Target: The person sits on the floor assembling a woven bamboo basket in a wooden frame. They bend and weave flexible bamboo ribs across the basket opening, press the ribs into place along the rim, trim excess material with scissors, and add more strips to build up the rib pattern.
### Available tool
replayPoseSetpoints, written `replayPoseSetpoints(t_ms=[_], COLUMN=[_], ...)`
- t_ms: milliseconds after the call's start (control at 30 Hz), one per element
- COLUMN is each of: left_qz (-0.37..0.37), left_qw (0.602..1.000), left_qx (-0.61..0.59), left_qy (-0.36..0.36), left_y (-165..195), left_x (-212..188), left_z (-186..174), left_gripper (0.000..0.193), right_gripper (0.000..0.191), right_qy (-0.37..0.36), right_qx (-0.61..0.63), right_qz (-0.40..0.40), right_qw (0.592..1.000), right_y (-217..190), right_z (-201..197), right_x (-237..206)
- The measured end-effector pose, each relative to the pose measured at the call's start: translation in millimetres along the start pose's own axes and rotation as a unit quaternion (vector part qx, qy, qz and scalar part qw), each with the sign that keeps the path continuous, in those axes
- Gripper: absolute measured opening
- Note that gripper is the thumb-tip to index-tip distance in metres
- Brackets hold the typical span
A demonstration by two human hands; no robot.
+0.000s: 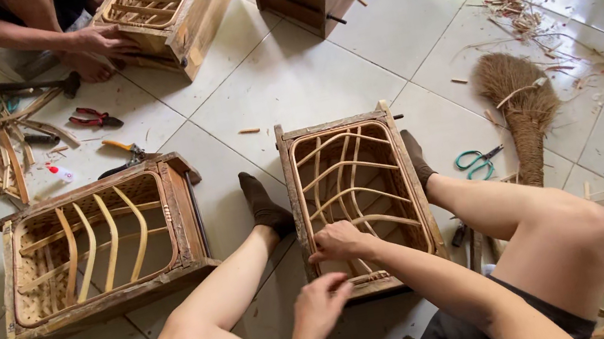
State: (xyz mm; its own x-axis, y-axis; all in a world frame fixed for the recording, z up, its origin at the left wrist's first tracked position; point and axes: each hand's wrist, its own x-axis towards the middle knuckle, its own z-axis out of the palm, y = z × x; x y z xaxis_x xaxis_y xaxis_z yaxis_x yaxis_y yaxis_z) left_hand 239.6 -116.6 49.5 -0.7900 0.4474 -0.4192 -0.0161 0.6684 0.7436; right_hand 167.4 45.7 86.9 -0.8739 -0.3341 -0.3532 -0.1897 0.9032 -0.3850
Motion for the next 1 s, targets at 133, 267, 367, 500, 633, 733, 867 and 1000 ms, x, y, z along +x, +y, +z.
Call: replayPoseSetpoints(t_ms=[133,267,367,500,633,733,867,1000], left_qz=[0.01,0.014,-0.042,-0.071,-0.069,-0.072,-0.085,-0.098], left_qw=[0.98,0.98,0.984,0.959,0.949,0.948,0.947,0.945], left_qx=[-0.097,-0.054,-0.047,-0.019,-0.029,-0.012,0.039,0.039], left_qy=[0.175,0.189,0.166,0.274,0.307,0.31,0.308,0.308], left_y=[-23.2,-35.4,-24.4,-13.8,-13.9,-18.7,-26.3,-33.4], left_x=[30.1,81.0,116.1,130.7,131.2,134.4,140.1,143.8], left_z=[-27.6,-19.2,-4.2,12.4,17.0,22.8,31.2,33.1], left_gripper=[0.051,0.086,0.1,0.08,0.069,0.066,0.07,0.07], right_gripper=[0.04,0.024,0.045,0.051,0.03,0.022,0.039,0.06], right_qy=[0.023,0.166,0.331,0.012,-0.046,0.015,0.085,-0.029], right_qx=[-0.079,-0.23,-0.245,-0.053,-0.189,-0.252,-0.297,-0.077], right_qz=[-0.018,-0.055,-0.126,-0.066,-0.065,-0.084,-0.071,-0.026], right_qw=[0.996,0.957,0.903,0.996,0.979,0.964,0.948,0.996], right_y=[1.7,12.5,27.9,35.1,21.2,21.8,50.0,65.3], right_z=[6.8,1.0,-22.1,-39.5,-27.8,-20.6,-40.1,-55.4], right_x=[9.2,35.7,58.0,65.9,63.1,75.3,107.0,129.2])
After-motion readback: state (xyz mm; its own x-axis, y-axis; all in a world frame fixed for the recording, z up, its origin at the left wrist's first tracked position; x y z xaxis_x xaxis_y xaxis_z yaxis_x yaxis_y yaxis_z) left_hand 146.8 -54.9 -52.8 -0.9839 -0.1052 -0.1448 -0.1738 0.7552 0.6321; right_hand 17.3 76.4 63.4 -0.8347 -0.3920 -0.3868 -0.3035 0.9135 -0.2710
